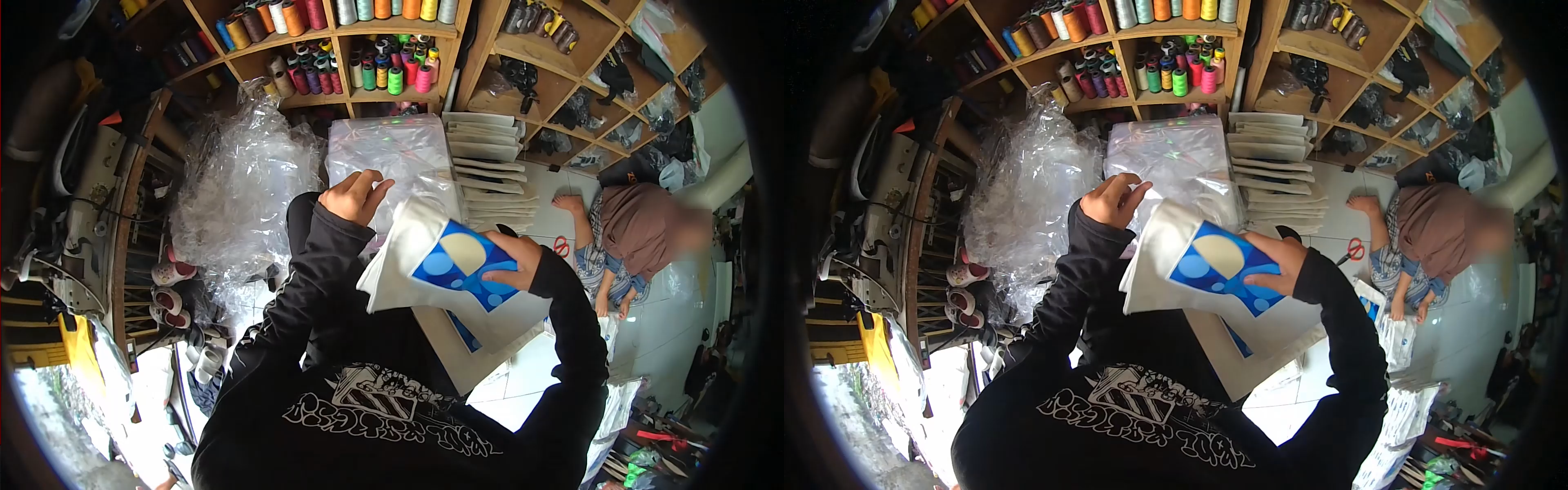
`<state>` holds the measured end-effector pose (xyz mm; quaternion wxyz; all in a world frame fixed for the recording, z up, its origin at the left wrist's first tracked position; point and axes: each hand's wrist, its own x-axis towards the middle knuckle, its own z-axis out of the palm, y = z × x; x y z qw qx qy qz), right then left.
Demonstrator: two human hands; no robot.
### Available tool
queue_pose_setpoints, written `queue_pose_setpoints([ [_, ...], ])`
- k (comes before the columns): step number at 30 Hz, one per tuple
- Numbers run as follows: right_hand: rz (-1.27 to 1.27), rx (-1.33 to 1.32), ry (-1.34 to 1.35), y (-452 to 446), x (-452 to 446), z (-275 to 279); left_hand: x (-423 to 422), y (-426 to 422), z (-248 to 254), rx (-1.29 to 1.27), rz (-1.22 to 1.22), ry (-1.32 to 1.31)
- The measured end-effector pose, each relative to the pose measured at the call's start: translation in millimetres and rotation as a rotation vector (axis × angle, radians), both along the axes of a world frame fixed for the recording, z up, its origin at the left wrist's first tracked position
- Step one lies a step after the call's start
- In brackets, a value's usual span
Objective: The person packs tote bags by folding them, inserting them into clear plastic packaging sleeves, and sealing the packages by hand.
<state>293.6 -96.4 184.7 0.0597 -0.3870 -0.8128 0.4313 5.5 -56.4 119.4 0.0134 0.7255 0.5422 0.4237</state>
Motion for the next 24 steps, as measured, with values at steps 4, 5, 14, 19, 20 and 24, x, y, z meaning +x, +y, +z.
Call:
queue_pose_setpoints([
  [4, -0.11, -0.1, 0.136, 10, 24, -28, -7, -2, 5, 0.064, -0.094, 0.075],
  [5, -0.171, -0.169, 0.218, 11, 26, -30, -8, -2, 5, 0.066, -0.128, 0.102],
  [14, -0.388, -0.338, 0.332, 12, 31, -62, -6, -1, -1, 0.094, -0.152, 0.086],
  [19, -0.415, -0.146, 0.301, 5, 21, -69, 0, 2, -2, 0.099, -0.129, 0.059],
  [20, -0.393, -0.027, 0.215, 3, 16, -67, 1, 5, -5, 0.141, -0.135, 0.032],
  [24, -0.378, 0.227, 0.008, -12, -6, -57, 9, 12, -9, 0.177, -0.31, -0.042],
])
